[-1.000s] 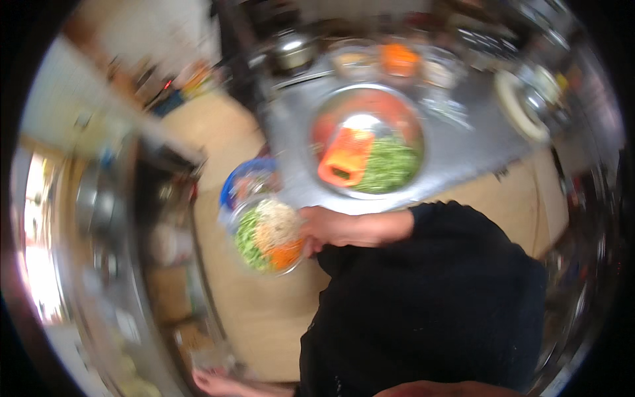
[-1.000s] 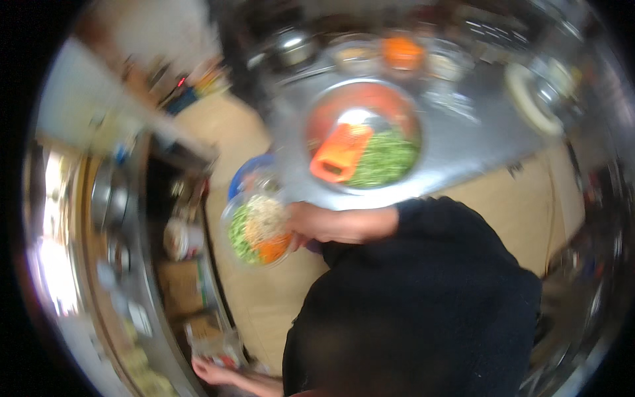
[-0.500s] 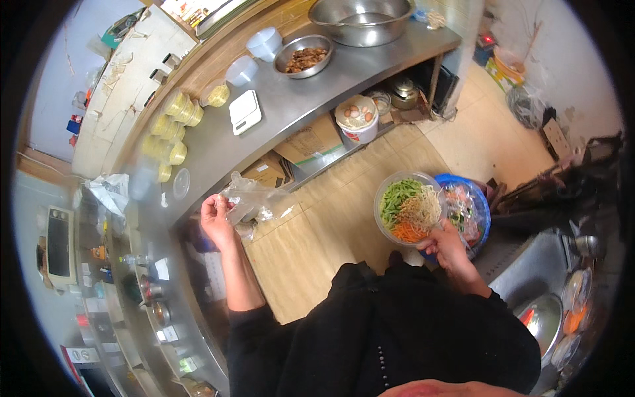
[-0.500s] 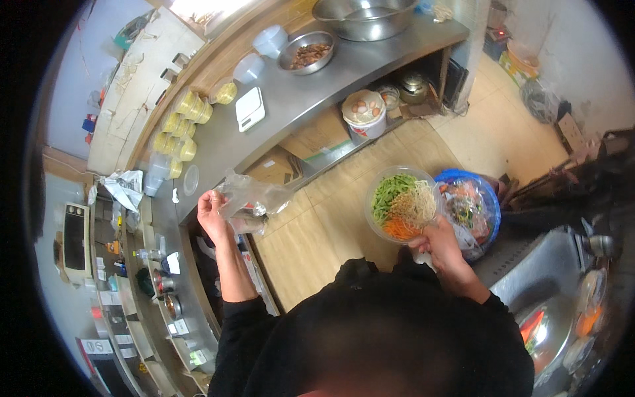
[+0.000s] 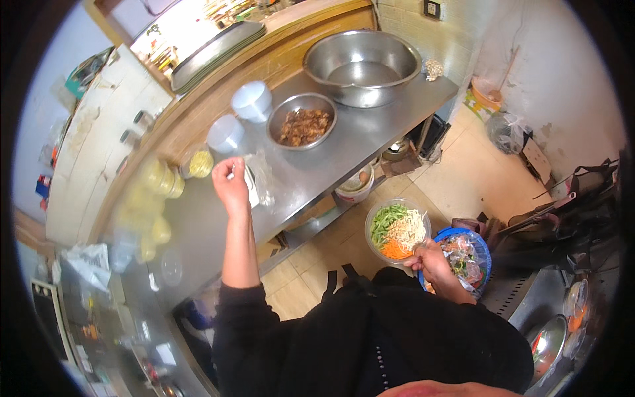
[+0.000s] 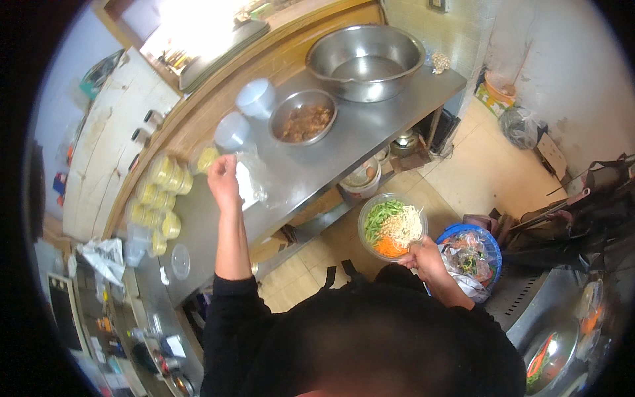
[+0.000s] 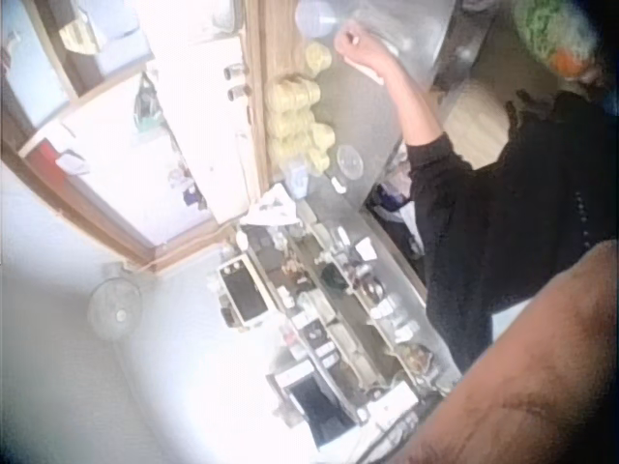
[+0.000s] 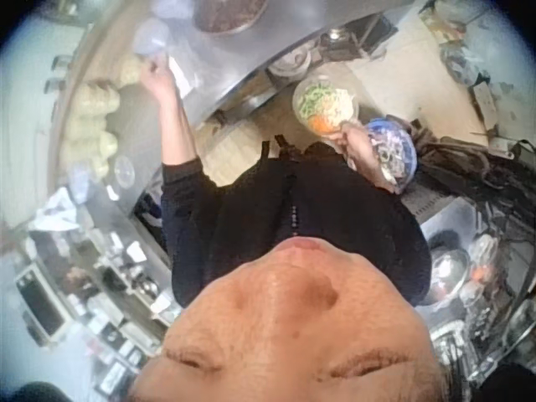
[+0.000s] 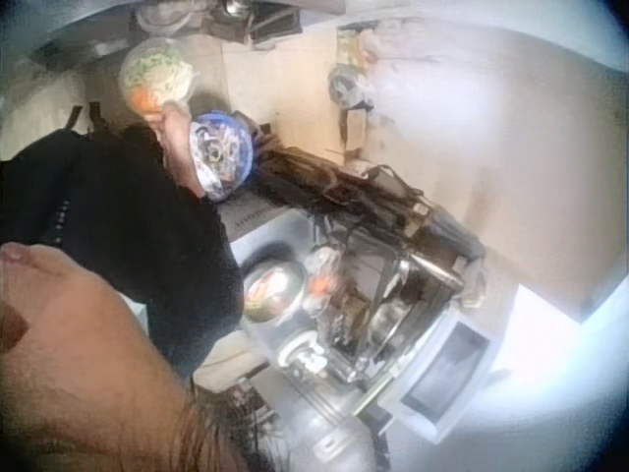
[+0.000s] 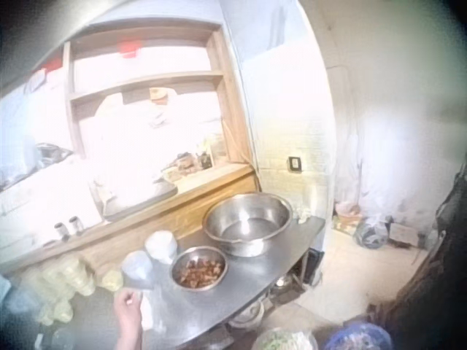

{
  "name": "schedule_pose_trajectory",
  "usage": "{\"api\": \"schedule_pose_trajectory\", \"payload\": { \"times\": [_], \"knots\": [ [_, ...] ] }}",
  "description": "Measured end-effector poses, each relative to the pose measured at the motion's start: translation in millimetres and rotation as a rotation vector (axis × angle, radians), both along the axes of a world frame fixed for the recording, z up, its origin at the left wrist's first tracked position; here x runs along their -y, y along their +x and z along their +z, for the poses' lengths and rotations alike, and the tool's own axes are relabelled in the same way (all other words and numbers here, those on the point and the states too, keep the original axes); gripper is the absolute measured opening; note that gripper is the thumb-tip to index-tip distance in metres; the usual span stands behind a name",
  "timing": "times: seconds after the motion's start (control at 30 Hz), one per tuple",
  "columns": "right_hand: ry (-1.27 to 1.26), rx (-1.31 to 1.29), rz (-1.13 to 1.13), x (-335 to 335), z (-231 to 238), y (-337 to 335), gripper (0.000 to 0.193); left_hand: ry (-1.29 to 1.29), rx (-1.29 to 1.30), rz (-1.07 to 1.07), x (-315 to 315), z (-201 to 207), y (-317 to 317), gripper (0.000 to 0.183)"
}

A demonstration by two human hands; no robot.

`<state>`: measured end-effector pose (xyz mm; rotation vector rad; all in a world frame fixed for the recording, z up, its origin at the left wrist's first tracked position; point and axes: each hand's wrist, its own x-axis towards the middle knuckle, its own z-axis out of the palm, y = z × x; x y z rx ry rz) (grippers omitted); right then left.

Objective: The person assembles a noodle salad by layering noodles, shredded cucumber, shredded carrots, and bean sprouts into a clear plastic container. They then place the container into a white plastic bag, add a receipt and chopsticks, and tie the bag closed.

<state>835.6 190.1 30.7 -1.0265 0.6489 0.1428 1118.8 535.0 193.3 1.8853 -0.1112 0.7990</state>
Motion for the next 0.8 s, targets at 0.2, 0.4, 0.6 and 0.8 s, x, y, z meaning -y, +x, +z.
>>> {"api": "schedule_pose_trajectory", "payload": {
  "times": [0.2,0.4,0.6,0.8],
  "knots": [
    [0.016,-0.022,-0.089,10,-1,60,0.033,-0.174,0.061,-0.253,98,56,149,0.013],
    [0.014,0.0,-0.091,53,-5,141,0.033,-0.626,0.033,-0.475,227,125,217,0.013],
    [-0.036,0.028,-0.175,102,-1,207,0.037,-0.899,-0.226,-1.04,304,143,239,0.013],
    [-0.063,0.022,-0.193,130,0,243,0.033,-0.203,-0.738,-0.63,306,39,330,0.02]
  ]
}}
